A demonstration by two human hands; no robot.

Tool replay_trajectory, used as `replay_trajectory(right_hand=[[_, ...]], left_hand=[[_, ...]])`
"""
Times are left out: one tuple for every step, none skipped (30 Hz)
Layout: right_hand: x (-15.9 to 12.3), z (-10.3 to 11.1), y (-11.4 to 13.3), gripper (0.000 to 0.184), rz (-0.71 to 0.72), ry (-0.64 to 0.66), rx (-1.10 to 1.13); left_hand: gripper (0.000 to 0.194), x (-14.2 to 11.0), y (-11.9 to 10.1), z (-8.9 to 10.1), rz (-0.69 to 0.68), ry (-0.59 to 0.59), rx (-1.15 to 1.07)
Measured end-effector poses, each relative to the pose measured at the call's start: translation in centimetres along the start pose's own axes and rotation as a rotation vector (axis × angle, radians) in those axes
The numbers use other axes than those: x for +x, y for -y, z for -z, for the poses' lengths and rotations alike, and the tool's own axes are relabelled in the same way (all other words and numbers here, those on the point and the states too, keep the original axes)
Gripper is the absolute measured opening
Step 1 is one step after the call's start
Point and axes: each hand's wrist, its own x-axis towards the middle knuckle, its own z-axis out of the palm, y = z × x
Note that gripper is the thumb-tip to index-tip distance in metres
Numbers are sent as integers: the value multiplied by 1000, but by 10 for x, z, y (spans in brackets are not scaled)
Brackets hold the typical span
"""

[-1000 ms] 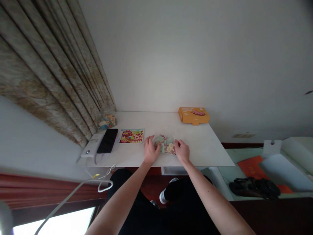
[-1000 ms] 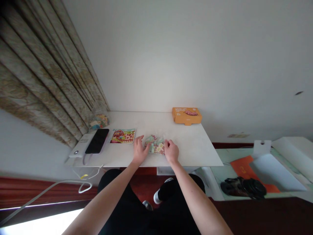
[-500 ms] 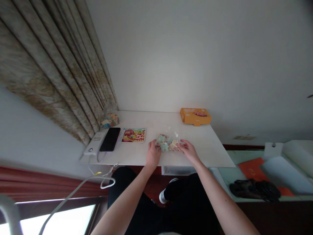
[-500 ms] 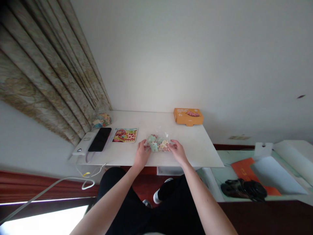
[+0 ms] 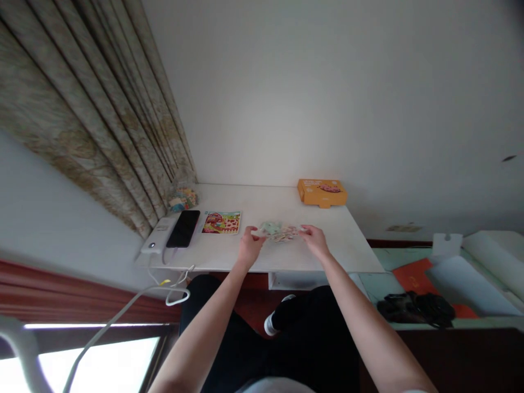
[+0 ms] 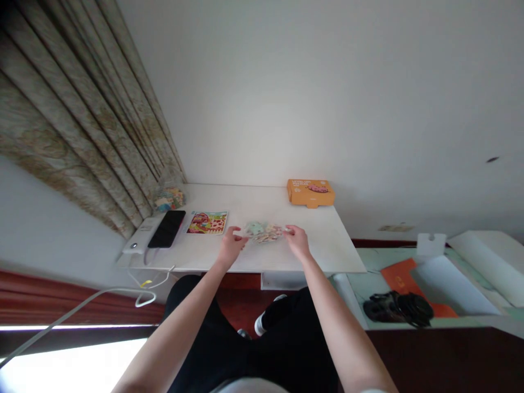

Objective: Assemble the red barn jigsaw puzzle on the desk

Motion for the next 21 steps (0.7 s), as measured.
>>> replay_trajectory(right_hand=[[2,3,1,43,6,3,-11],[3,5,2,43,12,8,-19],[4,7,4,44,20,15,-20],[5,9,5,45,34,23,-17],[5,10,6,45,46,32,-14],[6,10,7,45,55,42,-16],[7,10,9,44,61,56,-21],[7,10,10,42,67,76,-28],[9,10,12,40,68,103,-35],[11,10,15,38,62,134,-43],[13,11,19,37,54,165,-48],[16,12,23,38,55,186,-45],[20,14,28,40,71,189,-33],[23,15,33,42,103,173,-18],[27,16,38,42,144,143,-6],[30,17,44,41,181,122,-5],[33,17,49,38,201,124,-19],[35,16,53,34,199,153,-46],[37,16,56,30,183,191,-73],[38,15,58,28,160,223,-89],[38,14,59,27,144,236,-90]], left_hand=[[30,0,-1,-1,5,7,-53],[27,-1,-3,-2,8,12,-87],[25,-2,-4,-2,-4,7,-105],[24,-3,-5,-3,-35,-8,-110],[23,-4,-6,-3,-70,-27,-102],[21,-4,-8,-2,-98,-45,-84],[20,-5,-9,-2,-123,-57,-62],[19,-4,-12,-2,-147,-64,-42],[18,-3,-15,-2,-164,-69,-26],[18,-2,-18,-1,-176,-73,-12],[18,1,-23,-1,-193,-74,-3],[18,5,-29,-1,-216,-75,1],[17,9,-36,0,-235,-77,1],[18,14,-43,1,-247,-84,1],[18,20,-50,2,-253,-95,3],[19,25,-57,4,-253,-108,10],[20,31,-64,7,-246,-111,27],[22,35,-69,9,-226,-88,56],[24,39,-73,12,-201,-57,89],[26,42,-76,15,-180,-27,122],[27,43,-77,18,-167,-5,148]])
